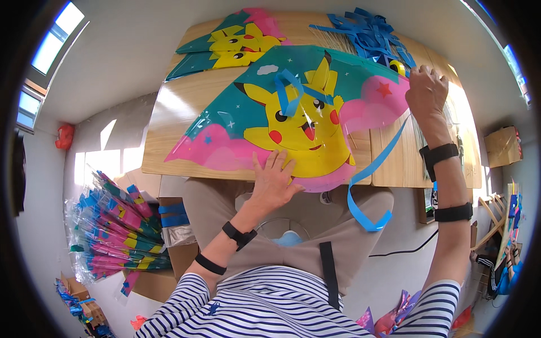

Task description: Assembling a Pokemon-themed kite by attaching blue ribbons to the frame using tape.

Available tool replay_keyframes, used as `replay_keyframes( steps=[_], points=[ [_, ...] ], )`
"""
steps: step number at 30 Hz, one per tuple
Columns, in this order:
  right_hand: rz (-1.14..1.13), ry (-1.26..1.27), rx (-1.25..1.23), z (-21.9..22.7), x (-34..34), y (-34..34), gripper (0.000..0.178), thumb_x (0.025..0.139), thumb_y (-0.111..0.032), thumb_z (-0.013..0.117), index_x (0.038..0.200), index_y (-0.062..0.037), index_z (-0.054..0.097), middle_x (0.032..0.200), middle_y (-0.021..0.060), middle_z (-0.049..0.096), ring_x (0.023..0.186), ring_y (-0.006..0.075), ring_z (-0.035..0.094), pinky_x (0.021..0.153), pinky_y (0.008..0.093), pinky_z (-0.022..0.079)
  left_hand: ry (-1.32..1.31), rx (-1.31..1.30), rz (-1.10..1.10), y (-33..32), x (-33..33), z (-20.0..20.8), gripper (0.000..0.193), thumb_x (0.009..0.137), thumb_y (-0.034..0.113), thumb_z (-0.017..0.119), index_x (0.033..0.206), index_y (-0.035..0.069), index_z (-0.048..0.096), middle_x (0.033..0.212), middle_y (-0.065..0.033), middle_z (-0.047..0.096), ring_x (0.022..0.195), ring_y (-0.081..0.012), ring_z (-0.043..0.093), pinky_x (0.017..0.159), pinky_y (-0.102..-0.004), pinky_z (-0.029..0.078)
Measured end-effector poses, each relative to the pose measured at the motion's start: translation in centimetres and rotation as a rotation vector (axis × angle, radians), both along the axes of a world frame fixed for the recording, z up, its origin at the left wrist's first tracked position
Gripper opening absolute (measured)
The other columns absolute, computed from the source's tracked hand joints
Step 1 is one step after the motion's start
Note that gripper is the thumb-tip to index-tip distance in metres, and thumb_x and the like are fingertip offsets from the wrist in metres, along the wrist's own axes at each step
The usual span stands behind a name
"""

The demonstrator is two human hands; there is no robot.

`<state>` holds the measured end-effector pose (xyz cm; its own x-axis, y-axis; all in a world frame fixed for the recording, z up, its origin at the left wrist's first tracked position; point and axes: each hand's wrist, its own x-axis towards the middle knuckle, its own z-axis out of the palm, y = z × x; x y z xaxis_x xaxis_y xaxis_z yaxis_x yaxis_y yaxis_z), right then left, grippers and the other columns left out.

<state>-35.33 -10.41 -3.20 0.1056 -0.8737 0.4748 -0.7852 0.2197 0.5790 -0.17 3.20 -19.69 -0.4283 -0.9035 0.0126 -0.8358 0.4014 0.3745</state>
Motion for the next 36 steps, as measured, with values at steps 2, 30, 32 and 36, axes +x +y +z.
replay_keyframes(
  steps=[2, 30, 32, 36],
  points=[
    [-0.002, -0.047, 0.037, -0.1, 1.4, 0.6, 0.016, 0.077, -0.009, 0.067, 0.092, -0.0106, 0.071, 0.095, 0.0043, 0.069, 0.095, 0.0224, 0.067, 0.081, 0.04, 0.048, 0.074, -0.034, -0.019, -1.2, -1.1, -0.3, 0.069, 0.078, 0.038, 0.078, 0.133, 0.003, 0.058, 0.15, -0.0211, 0.042, 0.145, -0.0373, 0.032, 0.113, -0.0716, 0.015],
    [0.535, -0.919, 0.441, -11.6, 23.9, 9.5, 0.024, 0.08, -0.024, 0.073, 0.095, -0.0074, 0.066, 0.105, 0.0122, 0.062, 0.105, 0.0314, 0.058, 0.087, 0.0493, 0.044, 0.169, -0.303, 0.54, -0.9, 19.0, -1.6, 0.023, 0.082, -0.003, 0.06, 0.103, 0.005, 0.066, 0.1, -0.0149, 0.063, 0.093, -0.0382, 0.063, 0.078, -0.0459, 0.051],
    [0.55, -0.77, 0.475, -12.8, 22.9, 9.6, 0.031, 0.082, -0.026, 0.072, 0.109, -0.0096, 0.067, 0.121, 0.0122, 0.059, 0.12, 0.0311, 0.052, 0.099, 0.0526, 0.039, 0.097, -0.31, 0.48, -0.4, 18.1, -3.3, 0.03, 0.082, -0.002, 0.061, 0.11, 0.008, 0.064, 0.101, -0.0141, 0.062, 0.093, -0.0374, 0.063, 0.08, -0.0467, 0.05],
    [0.571, -0.603, 0.464, -18.0, 19.3, 10.1, 0.05, 0.09, -0.026, 0.066, 0.138, -0.0165, 0.056, 0.145, 0.0103, 0.049, 0.136, 0.0317, 0.042, 0.116, 0.0559, 0.026, 0.057, -0.271, 0.428, -2.1, 14.9, -3.6, 0.033, 0.081, -0.002, 0.059, 0.112, 0.009, 0.061, 0.101, -0.0125, 0.06, 0.094, -0.0333, 0.062, 0.081, -0.0464, 0.045]
  ],
)
